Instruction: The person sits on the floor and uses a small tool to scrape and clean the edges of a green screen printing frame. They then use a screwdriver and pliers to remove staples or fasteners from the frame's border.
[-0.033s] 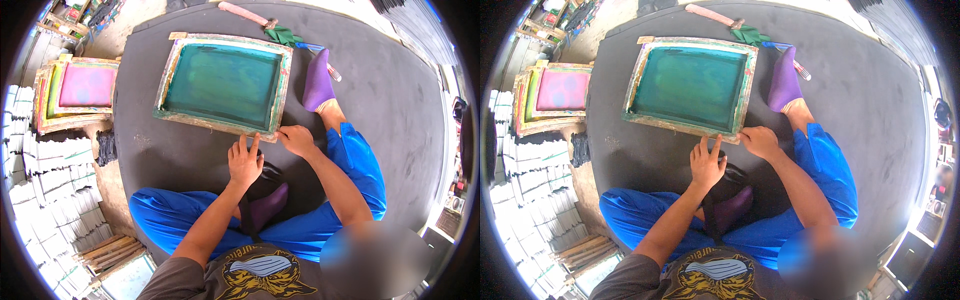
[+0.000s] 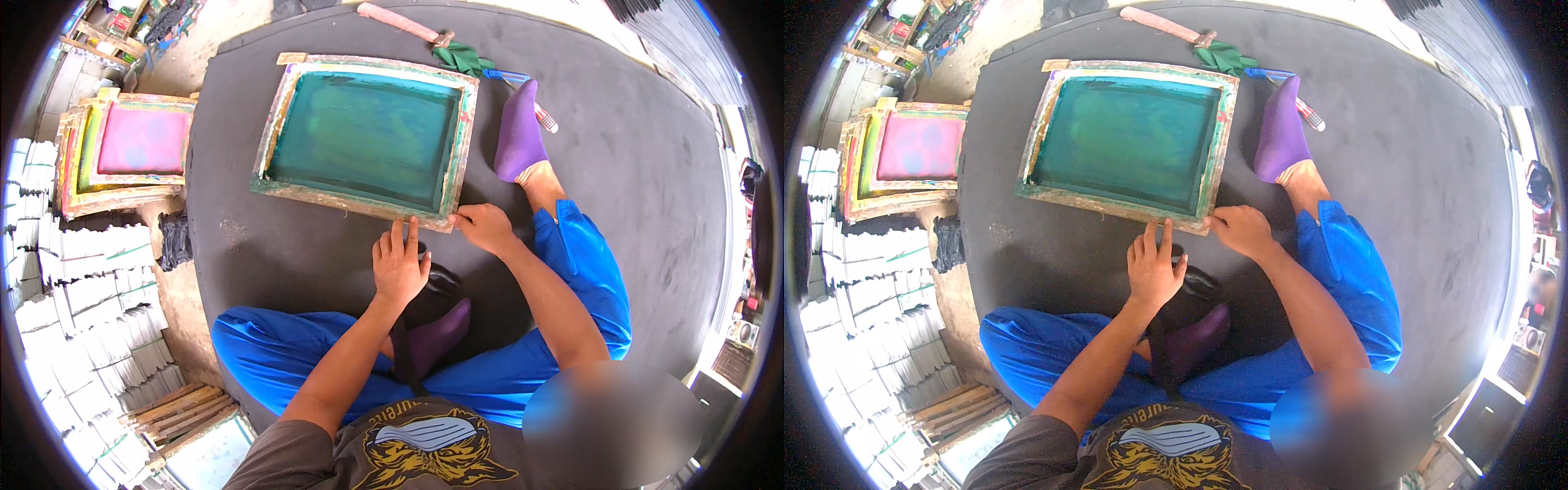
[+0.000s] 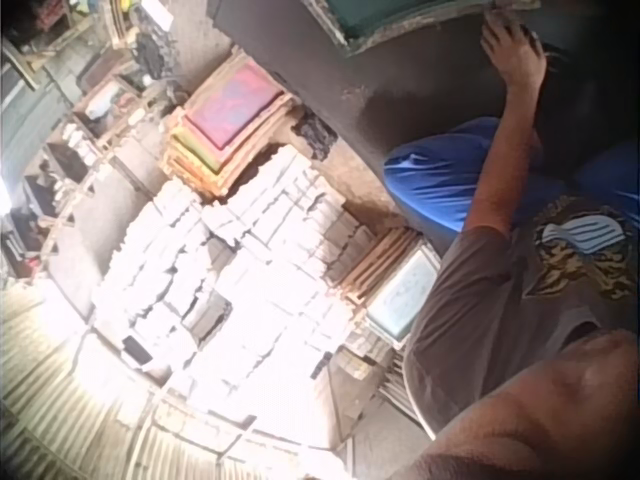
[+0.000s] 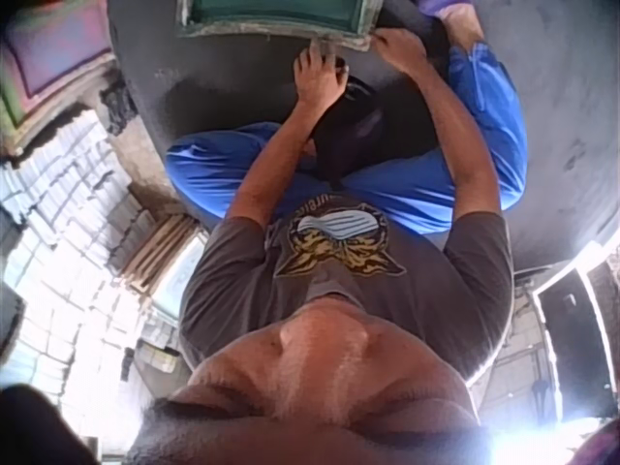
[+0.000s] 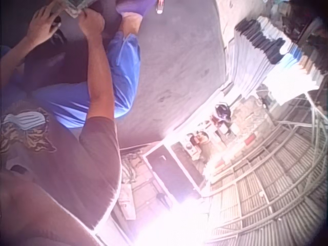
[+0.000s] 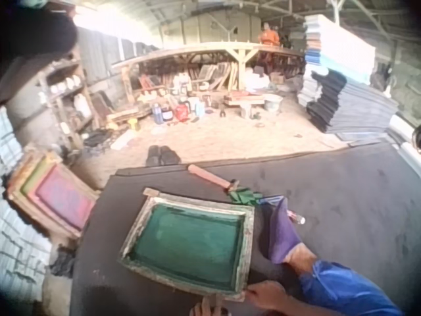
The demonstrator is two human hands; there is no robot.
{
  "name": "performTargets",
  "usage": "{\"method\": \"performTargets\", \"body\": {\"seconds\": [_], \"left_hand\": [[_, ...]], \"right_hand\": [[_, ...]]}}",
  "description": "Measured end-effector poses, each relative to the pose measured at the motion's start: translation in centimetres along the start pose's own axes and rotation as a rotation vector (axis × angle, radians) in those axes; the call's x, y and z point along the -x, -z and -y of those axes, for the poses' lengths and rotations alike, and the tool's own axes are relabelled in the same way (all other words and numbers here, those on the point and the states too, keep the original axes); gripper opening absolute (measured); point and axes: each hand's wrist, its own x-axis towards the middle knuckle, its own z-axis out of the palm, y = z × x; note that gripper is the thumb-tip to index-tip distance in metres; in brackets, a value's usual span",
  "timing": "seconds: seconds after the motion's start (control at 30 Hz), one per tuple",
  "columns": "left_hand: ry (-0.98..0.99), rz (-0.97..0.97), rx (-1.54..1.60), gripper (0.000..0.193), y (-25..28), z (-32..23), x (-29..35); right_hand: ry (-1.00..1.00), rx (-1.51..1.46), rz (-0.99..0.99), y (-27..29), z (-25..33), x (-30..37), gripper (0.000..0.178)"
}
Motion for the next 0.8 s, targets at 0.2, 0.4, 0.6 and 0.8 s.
{"method": "performTargets", "body": {"seconds": [0.2,0.4,0.6,0.8], "left_hand": [[0.058,-0.115,0.246,0.059,0.9,0.0,1.2],[0.638,0.060,1.264,0.044,-1.8,-1.4,2.5],[0.856,0.143,1.474,0.041,0.8,0.2,3.5],[0.811,0.138,1.253,0.037,2.3,3.1,4.4]], "right_hand": [[-0.064,-0.326,0.128,1.1,0.9,0.7,0.040],[-0.002,-0.525,-0.052,-4.1,7.6,4.4,0.028],[0.088,-0.238,-0.275,-6.4,9.4,7.3,0.026],[-0.064,0.220,-0.153,-7.4,9.0,9.0,0.040]]}}
